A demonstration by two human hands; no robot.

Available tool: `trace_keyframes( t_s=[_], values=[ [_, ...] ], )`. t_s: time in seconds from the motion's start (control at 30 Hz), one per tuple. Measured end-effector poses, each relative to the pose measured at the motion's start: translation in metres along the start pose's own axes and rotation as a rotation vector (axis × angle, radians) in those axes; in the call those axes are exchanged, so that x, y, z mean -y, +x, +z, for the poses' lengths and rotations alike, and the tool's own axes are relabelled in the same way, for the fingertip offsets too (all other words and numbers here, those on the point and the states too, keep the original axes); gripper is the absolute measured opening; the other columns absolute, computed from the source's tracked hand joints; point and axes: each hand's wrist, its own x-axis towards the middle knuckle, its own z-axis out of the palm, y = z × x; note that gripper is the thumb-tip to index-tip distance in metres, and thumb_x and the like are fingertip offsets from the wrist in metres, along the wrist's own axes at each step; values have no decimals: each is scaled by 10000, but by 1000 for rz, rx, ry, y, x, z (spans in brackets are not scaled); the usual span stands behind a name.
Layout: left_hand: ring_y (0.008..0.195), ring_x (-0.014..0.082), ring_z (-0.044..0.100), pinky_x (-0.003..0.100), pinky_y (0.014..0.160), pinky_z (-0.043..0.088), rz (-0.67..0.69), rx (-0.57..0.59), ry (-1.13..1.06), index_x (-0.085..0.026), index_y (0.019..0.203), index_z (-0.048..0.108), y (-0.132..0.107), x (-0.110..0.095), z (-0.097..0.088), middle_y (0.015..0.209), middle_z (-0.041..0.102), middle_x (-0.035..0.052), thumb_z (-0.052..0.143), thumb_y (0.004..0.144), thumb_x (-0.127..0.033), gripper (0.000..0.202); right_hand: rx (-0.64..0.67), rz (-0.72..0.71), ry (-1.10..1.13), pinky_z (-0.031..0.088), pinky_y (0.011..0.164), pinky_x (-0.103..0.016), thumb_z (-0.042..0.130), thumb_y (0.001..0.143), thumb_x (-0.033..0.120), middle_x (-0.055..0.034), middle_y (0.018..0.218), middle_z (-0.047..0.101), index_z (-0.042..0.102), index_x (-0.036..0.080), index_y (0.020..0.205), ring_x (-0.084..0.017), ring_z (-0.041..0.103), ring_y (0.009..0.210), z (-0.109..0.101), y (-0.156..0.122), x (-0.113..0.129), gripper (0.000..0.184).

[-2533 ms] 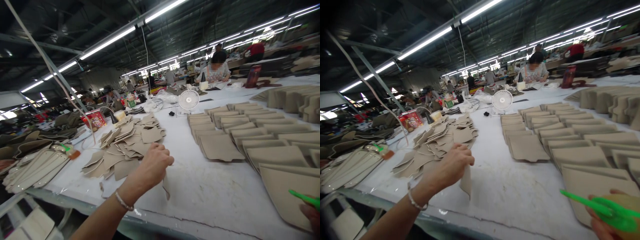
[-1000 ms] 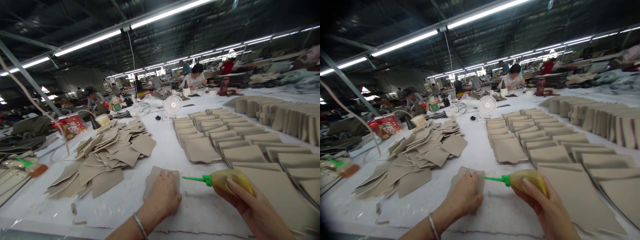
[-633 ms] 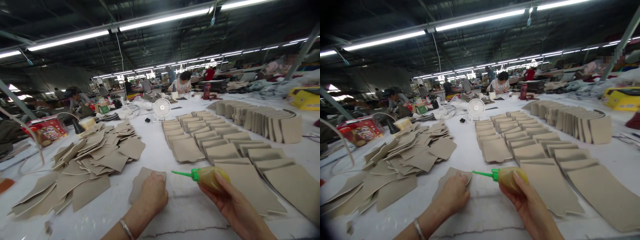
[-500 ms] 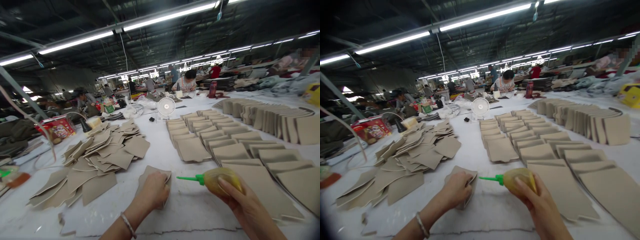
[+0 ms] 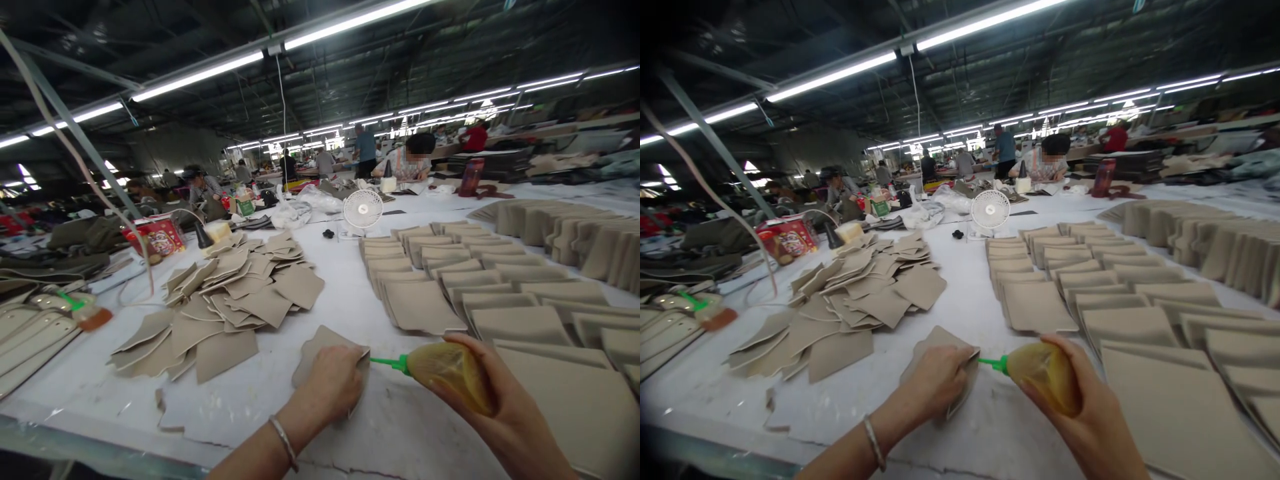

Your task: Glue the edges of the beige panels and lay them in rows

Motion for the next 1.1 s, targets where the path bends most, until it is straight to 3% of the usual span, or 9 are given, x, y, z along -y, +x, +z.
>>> trace_keyframes(
  t_s=[0.33,0.67,0.8,1.0,1.1],
  values=[
    [843,276,662,374,733,516,36,-53,2,-226,1049,659,3,6,5,923,697,90,373,779,-133,404,5,-254,-165,564,833,-380,624,865,544,-38,1178,625,464,334,1260,-270,643,1005,11,10,7,475],
    [780,245,642,337,689,484,7,-50,20,-230,971,611,0,6,10,900,649,57,383,815,-175,281,-16,-216,-151,582,811,-449,645,829,583,-69,1148,646,509,299,1220,-308,666,952,8,9,4,502],
    [776,236,640,325,677,471,27,-48,8,-238,988,595,1,7,11,899,638,47,382,831,-187,270,15,-188,-129,584,807,-386,636,853,559,-55,1146,640,507,307,1218,-266,673,933,8,8,3,462],
    [766,227,634,315,662,455,34,-39,26,-237,1011,576,0,9,11,892,623,43,366,861,-196,261,-41,-157,-108,572,794,-360,627,842,589,-39,1113,643,516,300,1197,-251,664,928,6,6,-1,470],
    [762,231,633,318,654,452,44,-30,25,-238,1010,571,-1,9,10,891,617,42,361,870,-210,254,5,-94,-63,562,818,-331,648,828,582,-36,1161,631,521,299,1191,-244,657,969,7,4,-5,477]
  ],
)
